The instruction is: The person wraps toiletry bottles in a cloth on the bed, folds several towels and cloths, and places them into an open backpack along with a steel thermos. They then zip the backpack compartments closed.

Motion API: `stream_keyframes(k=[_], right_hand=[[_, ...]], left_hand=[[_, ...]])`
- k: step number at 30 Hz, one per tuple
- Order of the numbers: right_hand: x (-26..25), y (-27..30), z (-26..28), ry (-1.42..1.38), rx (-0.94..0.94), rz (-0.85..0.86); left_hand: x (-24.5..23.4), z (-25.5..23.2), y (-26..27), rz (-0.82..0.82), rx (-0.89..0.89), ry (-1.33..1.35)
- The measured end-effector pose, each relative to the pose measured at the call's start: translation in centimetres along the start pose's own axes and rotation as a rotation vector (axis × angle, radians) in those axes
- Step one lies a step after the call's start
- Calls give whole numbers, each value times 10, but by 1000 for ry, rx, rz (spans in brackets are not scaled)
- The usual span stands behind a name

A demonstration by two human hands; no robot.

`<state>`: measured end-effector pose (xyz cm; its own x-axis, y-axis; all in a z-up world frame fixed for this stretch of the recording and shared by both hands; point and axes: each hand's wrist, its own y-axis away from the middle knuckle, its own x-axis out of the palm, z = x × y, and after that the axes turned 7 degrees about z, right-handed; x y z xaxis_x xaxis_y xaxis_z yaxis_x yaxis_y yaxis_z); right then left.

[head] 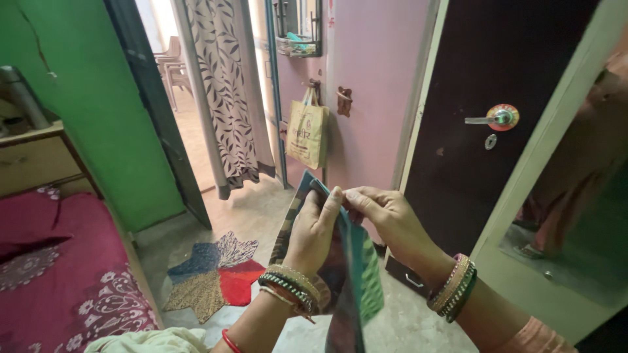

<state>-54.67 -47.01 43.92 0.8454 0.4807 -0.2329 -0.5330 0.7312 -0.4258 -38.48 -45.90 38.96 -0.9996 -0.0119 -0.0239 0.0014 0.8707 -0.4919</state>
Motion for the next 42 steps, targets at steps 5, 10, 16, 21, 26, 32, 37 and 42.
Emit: stream_keyframes(k=[5, 10, 16, 21, 26, 32, 37, 42], right_hand=[[1, -8, -3, -193, 147, 40], [8, -11, -13, -77, 231, 78], [7, -11, -43, -394, 216, -108], [-58, -32, -76, -510, 155, -466], [-145, -30, -105, -648, 196, -752], [-160, -22, -112, -760, 225, -781], [-104, -27, -93, -746, 137, -573], [-21, -29, -71, -485, 239, -449]], left_hand=[[-12, -5, 11, 102, 124, -528], [-18, -8, 19, 245, 333, -726], [-25, 25, 20, 163, 110, -134], [-76, 58, -15, -130, 66, 174], [-136, 65, -24, -237, -185, 384], [-145, 64, -27, -197, -175, 630], [-107, 64, -17, -103, -263, 662], [-54, 56, -4, -19, -324, 800]])
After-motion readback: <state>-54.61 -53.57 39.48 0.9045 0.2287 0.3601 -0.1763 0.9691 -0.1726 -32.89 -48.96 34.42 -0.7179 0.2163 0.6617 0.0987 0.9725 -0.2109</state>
